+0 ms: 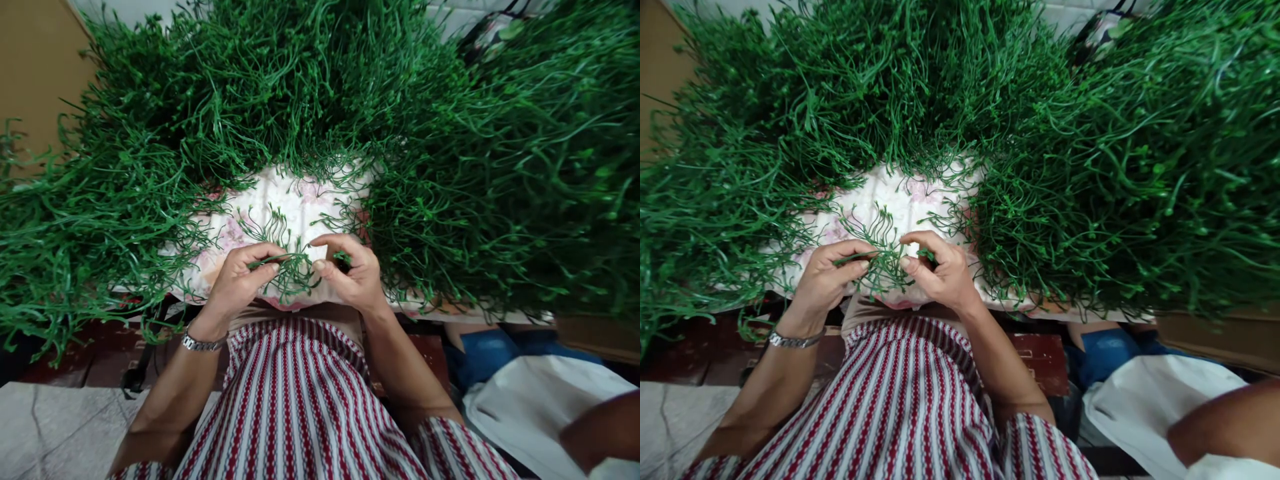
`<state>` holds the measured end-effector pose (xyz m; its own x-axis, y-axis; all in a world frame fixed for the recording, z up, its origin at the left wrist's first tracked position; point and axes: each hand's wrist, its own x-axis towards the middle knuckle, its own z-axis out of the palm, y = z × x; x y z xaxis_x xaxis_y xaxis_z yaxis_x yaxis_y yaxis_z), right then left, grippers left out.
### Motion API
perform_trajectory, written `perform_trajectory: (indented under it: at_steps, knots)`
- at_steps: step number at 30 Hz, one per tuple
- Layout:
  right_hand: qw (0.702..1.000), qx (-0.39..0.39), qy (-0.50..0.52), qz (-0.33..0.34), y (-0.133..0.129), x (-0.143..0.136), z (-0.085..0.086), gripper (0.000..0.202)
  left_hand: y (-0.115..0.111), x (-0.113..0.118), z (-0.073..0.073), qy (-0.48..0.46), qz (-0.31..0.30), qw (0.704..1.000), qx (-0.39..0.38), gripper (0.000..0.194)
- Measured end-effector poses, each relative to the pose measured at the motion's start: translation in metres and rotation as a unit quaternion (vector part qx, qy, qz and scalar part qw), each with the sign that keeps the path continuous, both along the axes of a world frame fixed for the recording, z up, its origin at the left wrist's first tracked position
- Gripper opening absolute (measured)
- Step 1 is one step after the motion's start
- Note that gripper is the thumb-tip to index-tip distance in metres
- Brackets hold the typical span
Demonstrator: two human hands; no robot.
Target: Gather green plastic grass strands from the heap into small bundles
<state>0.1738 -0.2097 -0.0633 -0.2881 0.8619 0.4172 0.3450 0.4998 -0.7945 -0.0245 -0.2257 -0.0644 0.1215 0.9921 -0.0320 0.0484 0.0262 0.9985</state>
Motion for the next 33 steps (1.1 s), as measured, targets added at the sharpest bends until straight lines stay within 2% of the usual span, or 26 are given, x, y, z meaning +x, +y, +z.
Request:
perform_trajectory:
  at_steps: [3,6,8,11,13,17,21,24,27,30,33]
  knots:
    - [0.996,0.011,-0.048,0.08,0.005,-0.005,0.003,0.023,0.0,0.0,0.0,-0.075,-0.001,0.996,-0.038,0.011]
    - [0.992,0.026,-0.077,0.099,0.007,-0.01,0.004,0.017,0.0,0.001,0.002,-0.121,0.012,0.992,-0.039,0.009]
    - [0.993,0.029,-0.082,0.084,0.006,-0.012,0.004,0.016,-0.001,0.002,0.004,-0.117,0.015,0.993,0.005,0.009]
    - [0.991,0.013,-0.105,0.081,0.004,-0.013,0.006,0.018,-0.003,0.003,0.007,-0.062,0.02,0.994,0.09,0.011]
    - [0.988,-0.002,-0.127,0.083,0.002,-0.014,0.008,0.024,-0.004,0.005,0.007,-0.055,0.027,0.993,0.106,0.012]
    - [0.987,-0.018,-0.146,0.067,-0.003,-0.019,0.009,0.033,-0.007,0.012,0.002,-0.133,0.069,0.989,0.008,0.01]
    - [0.984,-0.018,-0.166,0.065,-0.005,-0.022,0.005,0.024,-0.009,0.016,0.002,-0.173,0.121,0.974,-0.085,0.012]
    - [0.982,-0.013,-0.169,0.088,-0.005,-0.018,0.003,0.019,-0.009,0.013,0.005,-0.169,0.116,0.971,-0.121,0.011]
    - [0.984,0.009,-0.147,0.095,-0.004,-0.014,0.004,0.024,-0.008,0.01,0.008,-0.167,0.105,0.969,-0.146,0.01]
    - [0.982,0.058,-0.131,0.119,-0.003,-0.012,0.005,0.038,-0.008,0.009,0.009,-0.171,0.088,0.967,-0.166,0.01]
    - [0.97,0.115,-0.153,0.152,-0.001,-0.013,0.004,0.032,-0.009,0.011,0.009,-0.177,0.058,0.964,-0.188,0.009]
